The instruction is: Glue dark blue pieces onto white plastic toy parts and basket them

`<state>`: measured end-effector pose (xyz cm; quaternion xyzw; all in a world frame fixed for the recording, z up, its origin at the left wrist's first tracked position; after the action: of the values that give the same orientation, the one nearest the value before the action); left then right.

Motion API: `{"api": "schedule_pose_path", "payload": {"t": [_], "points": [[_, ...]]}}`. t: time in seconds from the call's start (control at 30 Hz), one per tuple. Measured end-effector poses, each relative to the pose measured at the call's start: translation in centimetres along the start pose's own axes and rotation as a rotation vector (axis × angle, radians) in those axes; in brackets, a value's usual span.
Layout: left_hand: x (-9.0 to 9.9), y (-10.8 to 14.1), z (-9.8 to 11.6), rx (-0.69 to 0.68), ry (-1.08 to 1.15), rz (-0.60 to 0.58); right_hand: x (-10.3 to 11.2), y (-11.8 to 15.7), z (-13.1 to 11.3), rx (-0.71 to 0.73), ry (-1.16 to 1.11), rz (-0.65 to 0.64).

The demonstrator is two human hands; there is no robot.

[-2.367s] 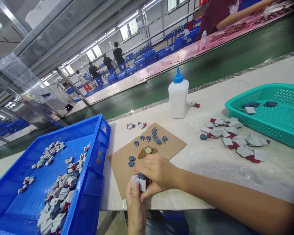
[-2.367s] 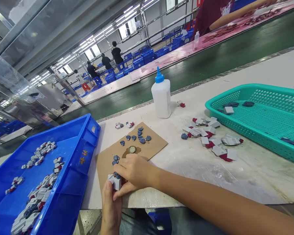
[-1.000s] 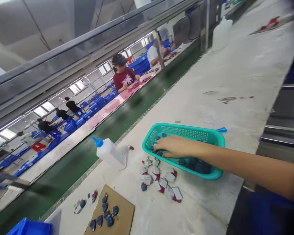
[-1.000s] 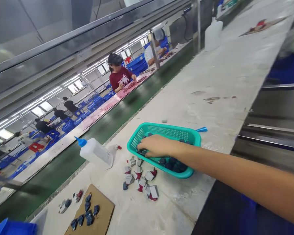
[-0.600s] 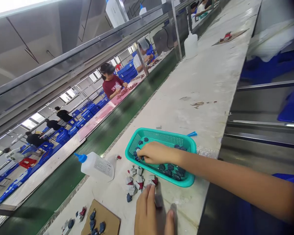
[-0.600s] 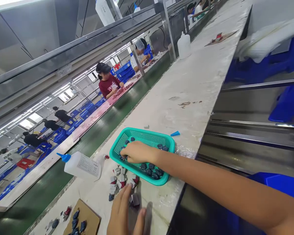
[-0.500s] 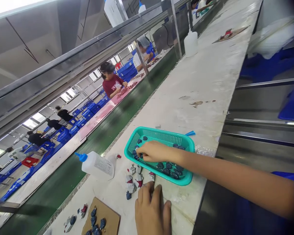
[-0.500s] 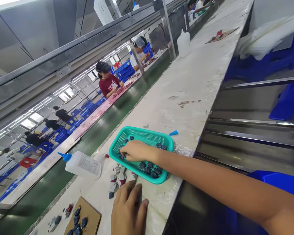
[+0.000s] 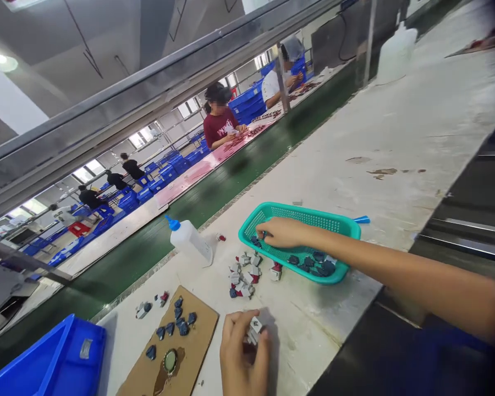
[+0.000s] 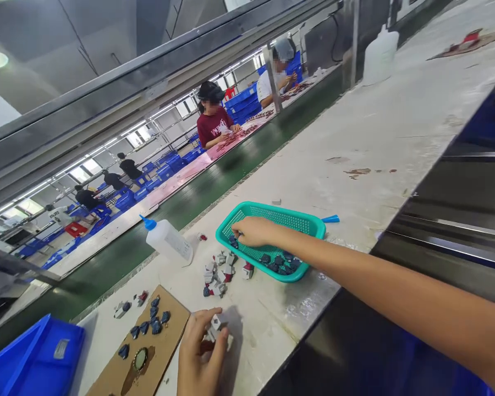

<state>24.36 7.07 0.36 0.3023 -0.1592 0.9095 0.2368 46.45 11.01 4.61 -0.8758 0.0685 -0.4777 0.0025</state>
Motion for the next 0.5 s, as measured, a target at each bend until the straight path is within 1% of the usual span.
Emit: {"api": "schedule_pose_path", "payload": {"t": [0.07,0.17,0.23,0.3,0.37,0.4,0.43,0.5], "points": [[1.4,0.5,-1.6,0.122,0.185,0.047,0.3,-0.1,-0.7,0.009,0.018,-0.005],[3.7,1.7,-3.9,0.238,0.38,0.143,1.4,-0.1,-2.0,0.003,0.058,0.055],[5.6,2.9,-5.4,0.288,0.407,0.218,2.3,-0.1,-3.2,0.003,0.076,0.116],[7.6,4.5,-7.3,0.348,0.394,0.301,2.5,-0.2,-5.2,0.032,0.066,0.157],[9.6,6.3,-9.2,0.392,0.408,0.395,1.6,-0.4,-8.2,0.105,-0.011,0.153],[10.6,7.2,-10.2,0.408,0.425,0.441,0.7,-0.5,-10.1,0.15,-0.069,0.129],[11.5,8.0,-11.1,0.415,0.442,0.478,-0.5,-0.6,-12.3,0.198,-0.127,0.09],[13.3,9.3,-12.6,0.403,0.456,0.536,-3.9,-0.8,-17.1,0.311,-0.214,-0.036]]}}
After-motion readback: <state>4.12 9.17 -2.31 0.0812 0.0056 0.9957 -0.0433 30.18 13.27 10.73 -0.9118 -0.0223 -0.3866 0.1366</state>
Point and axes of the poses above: each hand's wrist, its own y-axis away from the middle knuckle, its own x-axis out of the back of the hand, z = x × y, the point moved 9 cm from there along -y, towards the middle knuckle, and after that the axes turned 14 degrees about -y, right-handed, at the moved point
